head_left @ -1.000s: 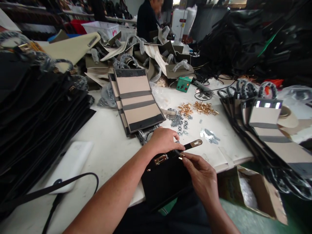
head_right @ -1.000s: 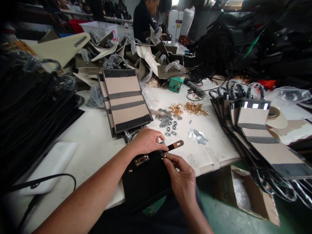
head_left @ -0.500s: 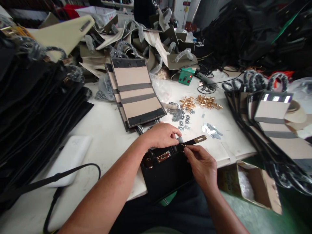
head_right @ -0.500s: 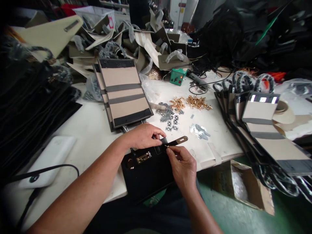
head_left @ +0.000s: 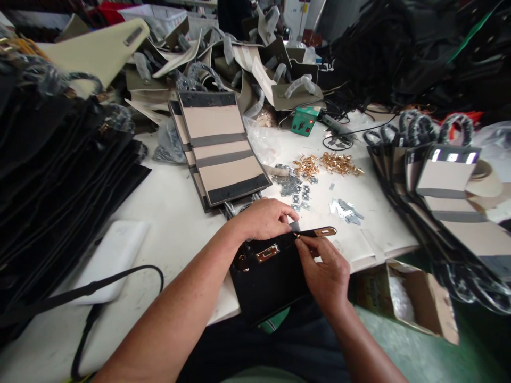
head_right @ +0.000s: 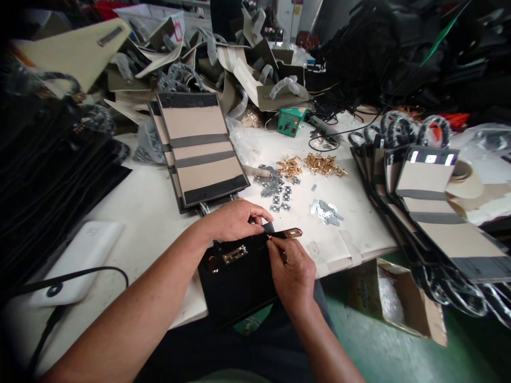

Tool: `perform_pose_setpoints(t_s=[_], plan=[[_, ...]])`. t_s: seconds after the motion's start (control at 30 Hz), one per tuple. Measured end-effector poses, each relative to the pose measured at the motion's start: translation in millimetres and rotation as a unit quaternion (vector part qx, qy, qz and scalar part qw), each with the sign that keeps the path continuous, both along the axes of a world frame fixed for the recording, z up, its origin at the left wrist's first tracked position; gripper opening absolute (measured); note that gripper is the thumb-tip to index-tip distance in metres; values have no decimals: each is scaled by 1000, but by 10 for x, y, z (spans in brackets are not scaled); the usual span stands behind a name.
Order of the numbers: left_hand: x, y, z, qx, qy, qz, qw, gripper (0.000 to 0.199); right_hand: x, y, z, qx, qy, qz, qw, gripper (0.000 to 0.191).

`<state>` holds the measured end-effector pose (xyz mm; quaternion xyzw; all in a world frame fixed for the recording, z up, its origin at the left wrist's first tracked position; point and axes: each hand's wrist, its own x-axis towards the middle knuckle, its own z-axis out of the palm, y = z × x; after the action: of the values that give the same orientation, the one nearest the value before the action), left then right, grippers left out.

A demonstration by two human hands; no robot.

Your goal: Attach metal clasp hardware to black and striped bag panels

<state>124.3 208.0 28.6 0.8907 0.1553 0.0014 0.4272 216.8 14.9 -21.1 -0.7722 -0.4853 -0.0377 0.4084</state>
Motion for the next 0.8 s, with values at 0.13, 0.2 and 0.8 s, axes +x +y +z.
perform_pose_setpoints(t_s=[0.13,0.2,0.8], plan=[[8,-24,19,-7,4,8,1000,36,1,18,-23,-13,-33,15,999,10],[10,-33,21,-16,1,15,1000,36,9,25,-15,-23,-31,27,999,11],[10,-42,32,-25,-2,34,999,38,144,100,223,-165,98,67,979,19]])
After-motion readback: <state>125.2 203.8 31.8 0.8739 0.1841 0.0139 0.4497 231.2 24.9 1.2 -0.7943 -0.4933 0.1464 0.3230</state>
